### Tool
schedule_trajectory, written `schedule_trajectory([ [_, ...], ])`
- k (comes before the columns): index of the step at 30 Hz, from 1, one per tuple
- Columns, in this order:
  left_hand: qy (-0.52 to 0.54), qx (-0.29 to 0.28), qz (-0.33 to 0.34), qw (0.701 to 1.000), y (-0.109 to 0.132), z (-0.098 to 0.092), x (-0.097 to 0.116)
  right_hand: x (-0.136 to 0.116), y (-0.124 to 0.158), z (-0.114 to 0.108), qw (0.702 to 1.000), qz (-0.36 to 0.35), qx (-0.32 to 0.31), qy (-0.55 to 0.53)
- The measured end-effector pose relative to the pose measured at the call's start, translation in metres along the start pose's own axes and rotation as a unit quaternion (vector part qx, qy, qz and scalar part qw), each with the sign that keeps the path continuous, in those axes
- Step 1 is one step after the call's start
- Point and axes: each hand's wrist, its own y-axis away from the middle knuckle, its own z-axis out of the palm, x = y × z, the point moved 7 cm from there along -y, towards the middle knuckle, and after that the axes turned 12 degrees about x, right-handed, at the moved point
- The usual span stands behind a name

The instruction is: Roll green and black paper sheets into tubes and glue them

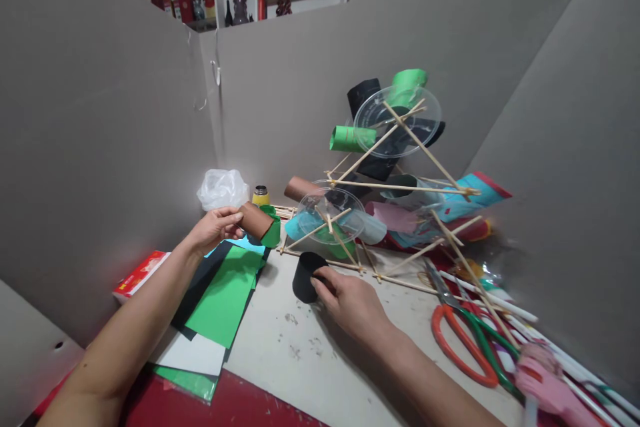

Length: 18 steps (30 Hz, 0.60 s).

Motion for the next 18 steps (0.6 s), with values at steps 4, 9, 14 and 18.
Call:
schedule_trajectory([
  [4, 0.077, -0.053, -0.033, 0.995, 0.014, 0.018, -0.001, 0.001, -0.001, -0.009, 0.993, 0.039, 0.048, -0.099],
  [9, 0.12, -0.106, -0.055, 0.986, 0.035, 0.05, 0.002, -0.012, 0.002, -0.022, 0.884, 0.176, 0.045, -0.431],
  [14, 0.095, -0.153, -0.05, 0.982, 0.06, 0.081, 0.002, -0.029, 0.011, -0.02, 0.781, 0.249, -0.009, -0.572],
  [18, 0.025, -0.192, -0.027, 0.981, 0.074, 0.095, 0.0, -0.026, 0.013, -0.018, 0.78, 0.272, 0.008, -0.564],
])
